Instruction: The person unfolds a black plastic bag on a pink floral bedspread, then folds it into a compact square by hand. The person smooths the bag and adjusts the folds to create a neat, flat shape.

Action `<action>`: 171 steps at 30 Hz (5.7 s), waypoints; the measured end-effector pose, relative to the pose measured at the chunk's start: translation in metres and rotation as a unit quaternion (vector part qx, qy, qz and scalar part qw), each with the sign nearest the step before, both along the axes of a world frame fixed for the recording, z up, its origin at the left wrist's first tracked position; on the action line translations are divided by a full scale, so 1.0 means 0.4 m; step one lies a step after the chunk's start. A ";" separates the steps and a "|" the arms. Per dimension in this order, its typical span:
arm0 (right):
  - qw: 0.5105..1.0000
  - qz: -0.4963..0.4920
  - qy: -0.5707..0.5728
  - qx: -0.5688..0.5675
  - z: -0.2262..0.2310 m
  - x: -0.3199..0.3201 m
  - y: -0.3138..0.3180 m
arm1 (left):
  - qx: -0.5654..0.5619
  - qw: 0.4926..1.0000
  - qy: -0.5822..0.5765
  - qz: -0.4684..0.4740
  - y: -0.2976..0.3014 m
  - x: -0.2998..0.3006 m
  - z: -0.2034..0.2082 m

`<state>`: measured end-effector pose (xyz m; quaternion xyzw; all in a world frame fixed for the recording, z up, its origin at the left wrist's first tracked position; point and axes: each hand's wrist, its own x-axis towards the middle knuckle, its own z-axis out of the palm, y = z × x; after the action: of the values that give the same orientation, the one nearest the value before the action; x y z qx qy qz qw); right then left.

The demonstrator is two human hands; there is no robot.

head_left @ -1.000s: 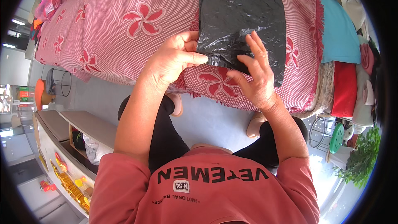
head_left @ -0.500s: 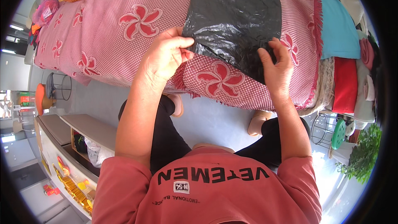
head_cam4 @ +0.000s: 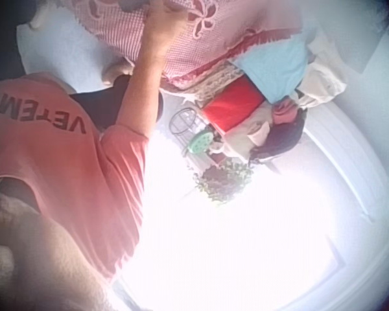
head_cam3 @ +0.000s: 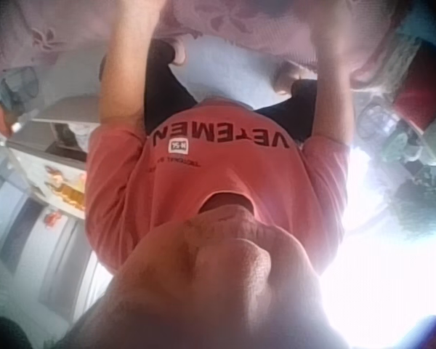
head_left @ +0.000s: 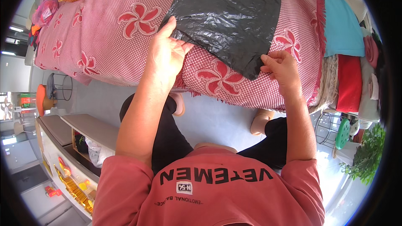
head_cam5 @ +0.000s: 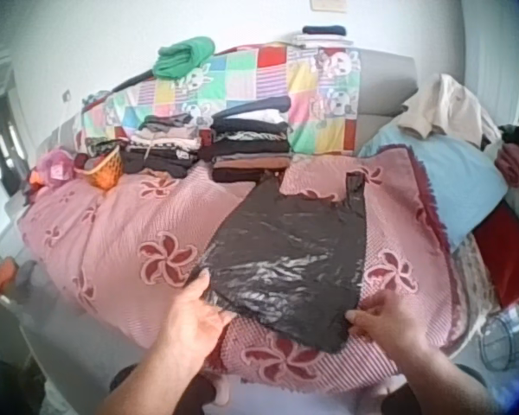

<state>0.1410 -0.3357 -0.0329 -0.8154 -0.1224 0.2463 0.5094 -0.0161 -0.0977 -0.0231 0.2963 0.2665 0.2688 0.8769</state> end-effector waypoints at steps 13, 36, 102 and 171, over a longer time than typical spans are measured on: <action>0.994 0.008 0.105 0.041 0.010 -0.025 -0.012 | 0.005 0.990 0.059 -0.127 -0.074 0.000 0.010; 0.960 -0.037 0.168 0.221 -0.013 -0.012 -0.063 | 0.047 0.978 -0.092 -0.181 -0.073 -0.014 -0.004; 0.953 0.031 -0.084 0.288 -0.006 0.068 -0.019 | 0.309 0.937 -0.163 0.006 -0.042 0.027 0.060; 0.742 0.258 -0.615 -0.069 -0.002 0.029 -0.135 | 0.277 0.894 0.282 -0.212 -0.016 0.016 0.026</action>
<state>0.1524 -0.3898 -0.0336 -0.7605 -0.5969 -0.1787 0.1829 -0.0096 -0.1043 -0.0128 0.6401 0.3481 0.0449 0.6834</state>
